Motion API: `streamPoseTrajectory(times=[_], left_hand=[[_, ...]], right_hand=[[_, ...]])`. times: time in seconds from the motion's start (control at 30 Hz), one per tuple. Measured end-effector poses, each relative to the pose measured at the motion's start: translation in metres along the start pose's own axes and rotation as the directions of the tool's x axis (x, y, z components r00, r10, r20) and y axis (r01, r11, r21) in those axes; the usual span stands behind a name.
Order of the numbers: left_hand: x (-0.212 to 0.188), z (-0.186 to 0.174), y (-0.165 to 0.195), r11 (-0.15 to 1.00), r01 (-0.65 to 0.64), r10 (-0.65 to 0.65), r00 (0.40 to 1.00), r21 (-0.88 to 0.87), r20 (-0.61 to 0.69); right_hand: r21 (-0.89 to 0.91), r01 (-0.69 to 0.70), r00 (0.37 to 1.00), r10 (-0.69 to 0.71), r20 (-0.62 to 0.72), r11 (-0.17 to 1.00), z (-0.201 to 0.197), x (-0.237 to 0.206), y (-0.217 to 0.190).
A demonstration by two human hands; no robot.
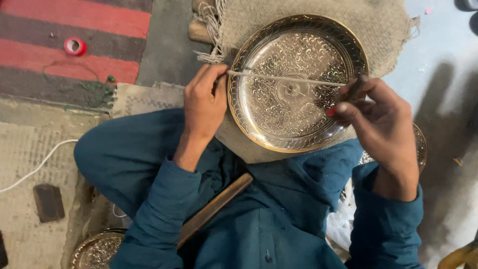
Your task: The person sits cross-legged on the floor with an ornate brass plate resting on a cloth pad on their lap. They hold a small chisel against the plate's engraved surface and strike it with a wooden mallet, working the decorative pattern, briefly repositioning the plate and chisel before resuming hammering.
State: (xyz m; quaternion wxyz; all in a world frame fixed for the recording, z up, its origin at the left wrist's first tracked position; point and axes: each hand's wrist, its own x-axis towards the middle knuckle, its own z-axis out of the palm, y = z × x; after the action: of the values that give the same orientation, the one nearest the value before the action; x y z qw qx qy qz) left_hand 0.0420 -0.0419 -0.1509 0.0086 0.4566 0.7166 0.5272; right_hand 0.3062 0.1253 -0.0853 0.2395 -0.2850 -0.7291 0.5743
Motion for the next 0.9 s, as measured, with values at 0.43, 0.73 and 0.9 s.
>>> streamPoseTrajectory(times=[0.43, 0.73, 0.9], left_hand=[[-0.185, -0.074, 0.054, 0.744, 0.103, -0.611, 0.503, 0.660, 0.611], [-0.193, -0.117, 0.039, 0.725, 0.407, -0.688, 0.373, 0.556, 0.623], [-0.164, -0.169, 0.038, 0.708, 0.646, -0.658, 0.458, 0.286, 0.598]], right_hand=[[0.040, 0.009, 0.855, -0.028, 0.518, 0.999, 0.072, 0.052, 0.010], [-0.059, 0.068, 0.876, -0.031, 0.482, 0.996, 0.088, 0.052, 0.006], [-0.037, 0.092, 0.878, -0.064, 0.475, 0.995, 0.089, 0.050, 0.009]])
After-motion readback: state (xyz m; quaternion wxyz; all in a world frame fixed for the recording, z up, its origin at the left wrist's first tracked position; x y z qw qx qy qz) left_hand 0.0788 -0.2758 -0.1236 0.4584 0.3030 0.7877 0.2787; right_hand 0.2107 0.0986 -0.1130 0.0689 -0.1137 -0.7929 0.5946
